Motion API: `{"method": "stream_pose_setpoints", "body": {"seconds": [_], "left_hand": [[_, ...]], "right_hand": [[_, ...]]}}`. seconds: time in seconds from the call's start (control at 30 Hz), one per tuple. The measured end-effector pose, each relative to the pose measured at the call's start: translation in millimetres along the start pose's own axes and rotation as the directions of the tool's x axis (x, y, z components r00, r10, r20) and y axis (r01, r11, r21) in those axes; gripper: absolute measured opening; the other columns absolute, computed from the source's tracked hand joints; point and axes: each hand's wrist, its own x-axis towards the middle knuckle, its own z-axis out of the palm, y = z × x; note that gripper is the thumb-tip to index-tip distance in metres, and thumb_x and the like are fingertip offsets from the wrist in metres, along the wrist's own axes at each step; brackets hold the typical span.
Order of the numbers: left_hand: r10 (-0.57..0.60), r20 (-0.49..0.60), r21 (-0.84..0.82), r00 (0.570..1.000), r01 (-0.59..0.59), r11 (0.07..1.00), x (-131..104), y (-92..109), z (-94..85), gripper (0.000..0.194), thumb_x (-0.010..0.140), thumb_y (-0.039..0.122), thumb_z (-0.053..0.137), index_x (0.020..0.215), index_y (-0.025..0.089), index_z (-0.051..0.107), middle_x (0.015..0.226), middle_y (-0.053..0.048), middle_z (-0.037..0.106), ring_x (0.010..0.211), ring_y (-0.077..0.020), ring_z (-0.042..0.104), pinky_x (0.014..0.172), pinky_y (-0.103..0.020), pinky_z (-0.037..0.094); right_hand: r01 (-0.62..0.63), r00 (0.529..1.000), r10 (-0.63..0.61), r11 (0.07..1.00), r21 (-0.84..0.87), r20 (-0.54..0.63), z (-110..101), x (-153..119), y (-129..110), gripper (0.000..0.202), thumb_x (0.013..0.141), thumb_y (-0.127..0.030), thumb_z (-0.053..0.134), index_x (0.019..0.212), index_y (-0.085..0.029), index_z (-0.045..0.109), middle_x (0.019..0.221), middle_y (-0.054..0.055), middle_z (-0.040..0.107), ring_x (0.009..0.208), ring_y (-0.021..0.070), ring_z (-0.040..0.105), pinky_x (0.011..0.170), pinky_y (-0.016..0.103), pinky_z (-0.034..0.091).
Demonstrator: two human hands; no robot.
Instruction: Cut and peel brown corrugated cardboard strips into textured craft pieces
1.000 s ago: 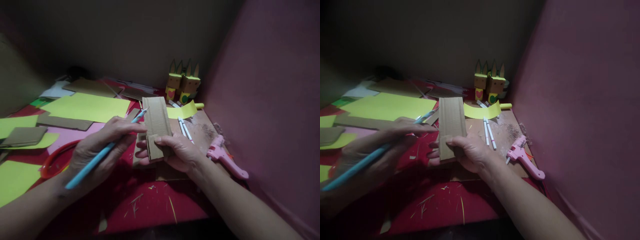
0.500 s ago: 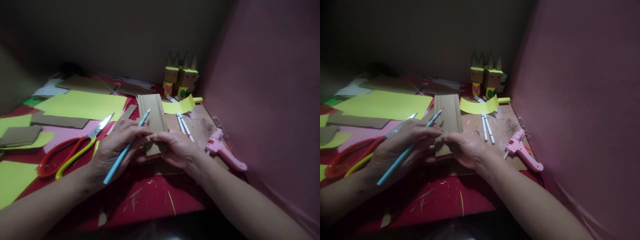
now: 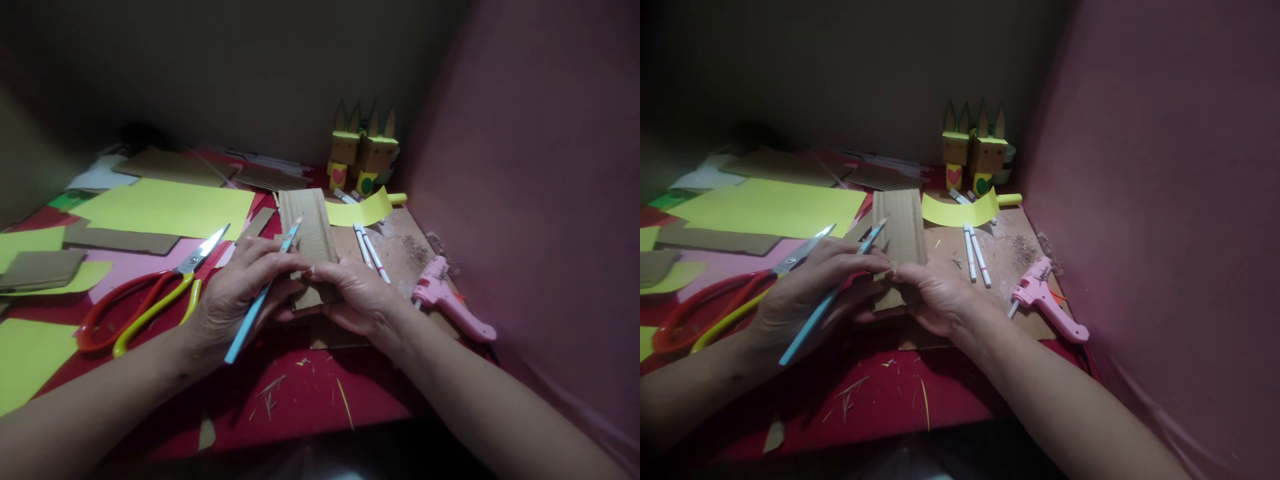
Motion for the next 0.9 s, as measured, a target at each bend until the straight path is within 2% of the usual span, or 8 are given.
{"method": "stream_pose_setpoints", "body": {"seconds": [0.1,0.23,0.3,0.43,0.63,0.73,0.9], "left_hand": [[0.04,0.056,0.043,0.998,-0.042,0.998,2.2,1.3,-3.1,0.023,0.09,0.032,0.061,0.113,0.029,0.057,0.103,-0.004,0.059,0.095,-0.0222,0.056,0.08,-0.035,0.049],[0.053,0.116,0.1,0.992,-0.065,0.993,0.0,-0.3,-2.8,0.054,0.079,0.056,0.067,0.121,0.026,0.05,0.105,-0.007,0.055,0.097,-0.0265,0.053,0.083,-0.04,0.049],[0.052,0.121,0.145,0.991,-0.069,0.987,-1.9,-1.2,-0.6,0.054,0.081,0.053,0.067,0.122,0.024,0.049,0.106,-0.008,0.053,0.099,-0.0279,0.051,0.084,-0.042,0.048],[0.08,0.107,0.209,0.991,-0.101,0.973,-2.6,-0.6,3.7,0.043,0.085,0.037,0.064,0.121,0.02,0.048,0.106,-0.01,0.051,0.099,-0.0281,0.05,0.082,-0.043,0.049],[0.083,0.107,0.24,0.991,-0.107,0.965,-2.4,2.1,5.2,0.038,0.086,0.031,0.062,0.12,0.022,0.047,0.107,-0.009,0.051,0.1,-0.0279,0.05,0.083,-0.042,0.05],[0.087,0.108,0.266,0.99,-0.113,0.957,-2.5,3.1,5.0,0.037,0.087,0.029,0.061,0.12,0.023,0.045,0.108,-0.009,0.051,0.1,-0.0278,0.05,0.083,-0.043,0.049],[0.112,0.094,0.274,0.989,-0.133,0.953,-1.7,4.9,4.2,0.038,0.087,0.028,0.061,0.121,0.023,0.045,0.108,-0.01,0.052,0.101,-0.0285,0.049,0.085,-0.044,0.048]], "right_hand": [[0.019,1.0,-0.018,1.0,0.009,-0.023,-2.6,1.0,1.7,0.019,0.068,-0.007,0.062,0.084,-0.014,0.067,0.069,0.001,0.067,0.061,0.0155,0.061,0.057,0.031,0.055],[0.039,0.998,-0.038,0.999,0.01,-0.048,-2.6,1.8,2.6,0.016,0.064,-0.008,0.065,0.078,-0.014,0.067,0.066,0.001,0.066,0.063,0.0166,0.061,0.059,0.031,0.052],[0.043,0.995,-0.042,0.999,0.003,-0.09,-0.5,1.4,2.2,0.015,0.062,-0.008,0.064,0.076,-0.014,0.066,0.065,0.0,0.065,0.062,0.0161,0.06,0.059,0.03,0.051],[0.062,0.986,-0.061,0.998,0.004,-0.156,2.2,1.1,2.7,0.016,0.06,-0.007,0.065,0.075,-0.014,0.067,0.063,-0.001,0.065,0.06,0.0136,0.059,0.054,0.024,0.046],[0.07,0.993,-0.065,0.997,0.044,-0.096,2.2,1.1,4.1,0.012,0.061,-0.008,0.066,0.072,-0.014,0.068,0.063,-0.001,0.068,0.058,0.0133,0.061,0.051,0.022,0.047],[0.055,0.993,-0.05,0.997,0.054,-0.103,4.5,-0.3,3.1,0.011,0.062,-0.007,0.067,0.071,-0.014,0.068,0.062,-0.001,0.068,0.057,0.0132,0.061,0.05,0.022,0.047],[0.09,0.993,-0.086,0.995,0.044,-0.084,5.7,-0.8,4.2,0.019,0.063,-0.008,0.069,0.081,-0.013,0.071,0.07,0.001,0.071,0.064,0.0139,0.064,0.061,0.024,0.052]]}}
